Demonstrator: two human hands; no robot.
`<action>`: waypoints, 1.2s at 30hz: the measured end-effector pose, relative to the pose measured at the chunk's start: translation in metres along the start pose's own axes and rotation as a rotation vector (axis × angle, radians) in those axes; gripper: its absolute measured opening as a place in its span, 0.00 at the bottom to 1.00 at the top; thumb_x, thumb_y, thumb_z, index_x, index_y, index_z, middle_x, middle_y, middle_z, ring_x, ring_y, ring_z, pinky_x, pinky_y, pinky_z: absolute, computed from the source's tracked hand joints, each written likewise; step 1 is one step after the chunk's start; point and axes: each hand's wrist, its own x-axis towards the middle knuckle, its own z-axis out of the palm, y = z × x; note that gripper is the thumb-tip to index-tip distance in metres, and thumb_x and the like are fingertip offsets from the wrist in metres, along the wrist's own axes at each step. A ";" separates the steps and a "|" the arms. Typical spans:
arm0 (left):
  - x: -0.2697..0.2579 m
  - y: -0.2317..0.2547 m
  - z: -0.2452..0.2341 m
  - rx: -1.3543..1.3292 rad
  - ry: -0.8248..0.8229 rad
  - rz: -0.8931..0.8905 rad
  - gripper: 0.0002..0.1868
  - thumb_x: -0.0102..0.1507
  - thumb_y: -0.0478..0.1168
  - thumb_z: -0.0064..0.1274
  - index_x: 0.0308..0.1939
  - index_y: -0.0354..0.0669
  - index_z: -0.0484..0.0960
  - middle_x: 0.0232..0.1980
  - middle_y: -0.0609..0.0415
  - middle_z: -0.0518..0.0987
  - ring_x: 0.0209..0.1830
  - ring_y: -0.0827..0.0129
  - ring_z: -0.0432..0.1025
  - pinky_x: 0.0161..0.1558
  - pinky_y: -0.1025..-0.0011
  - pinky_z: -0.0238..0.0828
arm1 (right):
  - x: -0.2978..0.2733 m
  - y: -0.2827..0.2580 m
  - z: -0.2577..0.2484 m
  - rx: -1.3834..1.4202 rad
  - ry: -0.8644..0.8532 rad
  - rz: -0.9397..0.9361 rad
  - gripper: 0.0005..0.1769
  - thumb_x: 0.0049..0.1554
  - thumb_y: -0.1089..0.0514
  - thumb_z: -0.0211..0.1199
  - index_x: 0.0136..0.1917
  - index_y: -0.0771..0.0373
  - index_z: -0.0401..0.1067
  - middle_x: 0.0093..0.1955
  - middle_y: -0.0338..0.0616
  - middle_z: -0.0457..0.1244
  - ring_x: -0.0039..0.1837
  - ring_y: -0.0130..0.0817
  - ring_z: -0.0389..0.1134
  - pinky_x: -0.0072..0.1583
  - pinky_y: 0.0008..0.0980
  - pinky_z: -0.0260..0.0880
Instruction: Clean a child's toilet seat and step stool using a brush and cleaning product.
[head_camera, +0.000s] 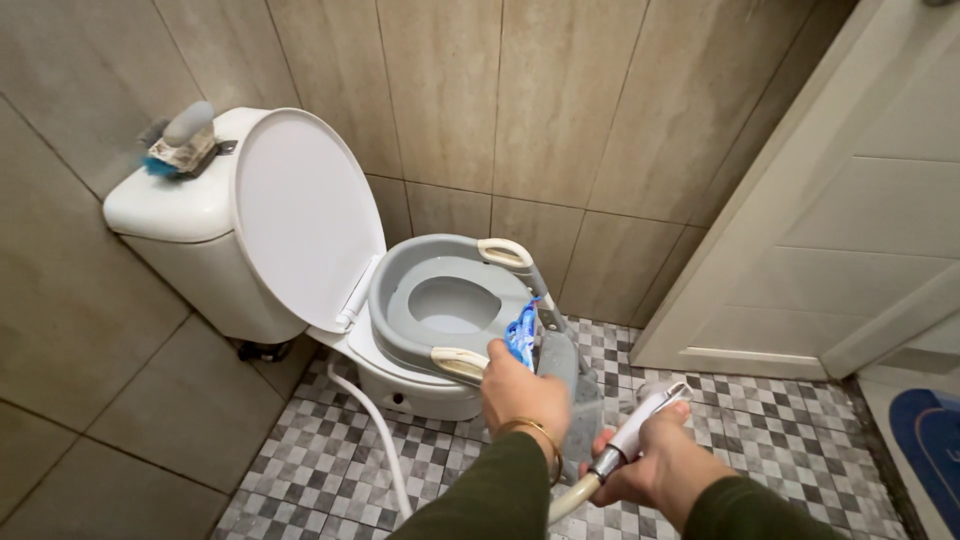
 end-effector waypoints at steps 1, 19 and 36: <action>0.002 0.000 -0.002 -0.001 0.004 0.001 0.26 0.54 0.35 0.57 0.55 0.41 0.68 0.53 0.37 0.78 0.56 0.42 0.74 0.58 0.53 0.69 | 0.002 -0.002 0.000 -0.004 -0.004 0.007 0.48 0.58 0.11 0.27 0.50 0.56 0.62 0.39 0.44 0.56 0.41 0.41 0.57 0.53 0.60 0.59; 0.031 -0.030 -0.049 -0.089 0.359 -0.230 0.24 0.54 0.37 0.60 0.53 0.42 0.72 0.51 0.38 0.81 0.55 0.42 0.75 0.56 0.53 0.70 | -0.035 0.005 0.103 -0.439 -0.299 -0.070 0.50 0.56 0.12 0.23 0.49 0.58 0.62 0.38 0.44 0.57 0.39 0.41 0.58 0.52 0.60 0.61; 0.058 -0.012 -0.075 -0.133 0.395 -0.272 0.31 0.53 0.36 0.59 0.60 0.41 0.69 0.53 0.40 0.81 0.57 0.47 0.76 0.59 0.57 0.71 | -0.078 -0.024 0.181 -0.487 -0.494 -0.396 0.46 0.57 0.15 0.27 0.52 0.55 0.65 0.38 0.42 0.58 0.37 0.37 0.57 0.47 0.53 0.62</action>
